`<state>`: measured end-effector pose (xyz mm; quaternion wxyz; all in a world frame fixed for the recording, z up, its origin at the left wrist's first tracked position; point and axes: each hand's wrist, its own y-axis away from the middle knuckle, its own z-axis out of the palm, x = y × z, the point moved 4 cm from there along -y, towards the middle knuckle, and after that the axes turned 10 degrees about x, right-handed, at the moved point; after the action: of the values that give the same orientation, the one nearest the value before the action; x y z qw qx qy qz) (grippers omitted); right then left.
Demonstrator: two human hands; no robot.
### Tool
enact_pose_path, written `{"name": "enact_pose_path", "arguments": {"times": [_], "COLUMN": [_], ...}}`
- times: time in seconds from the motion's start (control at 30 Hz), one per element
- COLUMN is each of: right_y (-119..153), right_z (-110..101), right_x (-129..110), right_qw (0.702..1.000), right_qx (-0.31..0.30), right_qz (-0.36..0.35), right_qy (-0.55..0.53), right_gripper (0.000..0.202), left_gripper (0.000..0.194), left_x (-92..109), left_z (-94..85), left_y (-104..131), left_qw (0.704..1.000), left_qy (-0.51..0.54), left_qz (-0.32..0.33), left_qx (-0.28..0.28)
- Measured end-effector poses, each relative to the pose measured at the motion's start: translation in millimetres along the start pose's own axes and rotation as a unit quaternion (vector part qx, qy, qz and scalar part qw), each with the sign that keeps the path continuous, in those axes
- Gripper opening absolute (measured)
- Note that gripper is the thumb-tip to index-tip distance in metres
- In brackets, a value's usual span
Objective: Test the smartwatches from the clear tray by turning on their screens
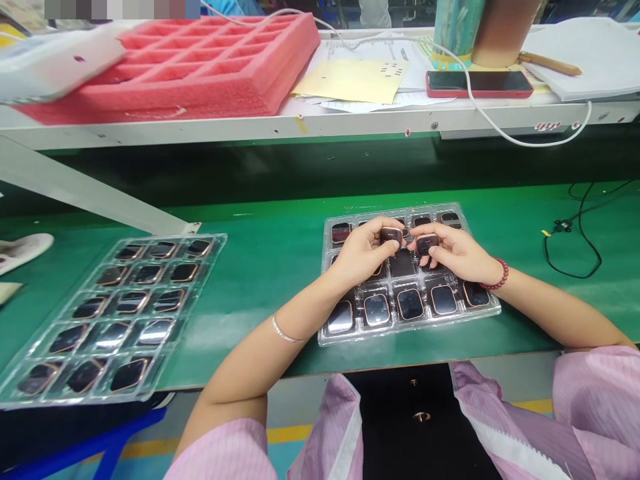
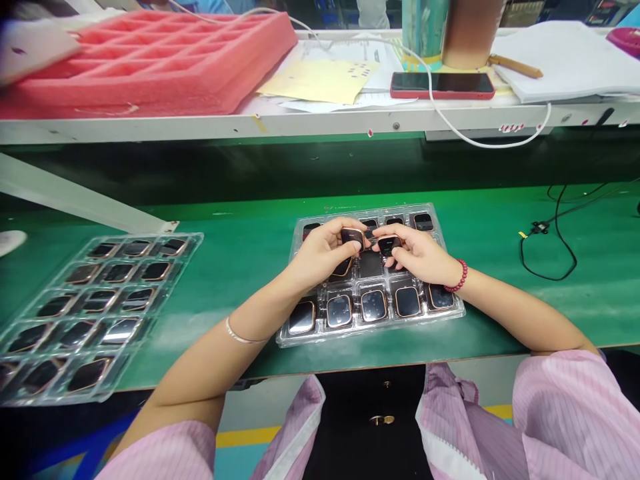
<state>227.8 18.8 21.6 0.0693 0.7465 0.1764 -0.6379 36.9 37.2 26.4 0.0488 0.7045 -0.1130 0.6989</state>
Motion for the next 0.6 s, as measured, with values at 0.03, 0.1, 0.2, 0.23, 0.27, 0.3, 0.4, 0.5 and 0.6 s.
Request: {"name": "enact_pose_path", "arguments": {"times": [0.03, 0.1, 0.2, 0.23, 0.27, 0.3, 0.4, 0.5, 0.6], "right_y": [0.0, 0.1, 0.1, 0.2, 0.2, 0.3, 0.3, 0.1, 0.3], "right_z": [0.1, 0.0, -0.9, -1.1, -1.2, -1.3, -1.5, -1.5, -0.8], "right_x": [0.1, 0.2, -0.3, -0.5, -0.8, -0.9, 0.7, 2.0, 0.3], "right_qw": [1.0, 1.0, 1.0, 1.0, 1.0, 1.0, 1.0, 1.0, 0.999], "right_qx": [-0.001, -0.002, 0.002, 0.003, 0.003, 0.002, 0.008, 0.017, 0.014], "right_qz": [-0.001, -0.004, -0.011, -0.014, -0.018, -0.02, -0.009, -0.009, -0.037], "right_qy": [0.002, 0.006, 0.01, 0.011, 0.011, 0.011, 0.009, 0.009, 0.013], "right_gripper": [0.043, 0.043, 0.044, 0.045, 0.046, 0.048, 0.044, 0.044, 0.051], "left_gripper": [0.03, 0.03, 0.03, 0.031, 0.034, 0.037, 0.04, 0.034, 0.044], "left_x": [0.2, 0.9, 1.8, 1.9, 1.9, 1.9, 1.0, 0.1, -1.1], "left_z": [0.1, 0.1, 0.6, 0.7, 0.7, 0.8, 1.3, 1.0, 0.8], "left_y": [0.1, 0.5, 1.3, 1.5, 1.6, 1.6, 1.4, 1.1, 1.1], "left_qw": [1.0, 1.0, 1.0, 1.0, 1.0, 1.0, 1.0, 1.0, 1.0], "left_qy": [0.0, 0.0, -0.004, -0.007, -0.011, -0.015, -0.016, -0.008, -0.015], "left_qz": [0.0, 0.002, 0.002, 0.001, 0.0, 0.0, -0.006, -0.008, -0.008], "left_qx": [-0.001, -0.001, -0.004, -0.004, -0.004, -0.004, -0.009, -0.006, -0.007]}}
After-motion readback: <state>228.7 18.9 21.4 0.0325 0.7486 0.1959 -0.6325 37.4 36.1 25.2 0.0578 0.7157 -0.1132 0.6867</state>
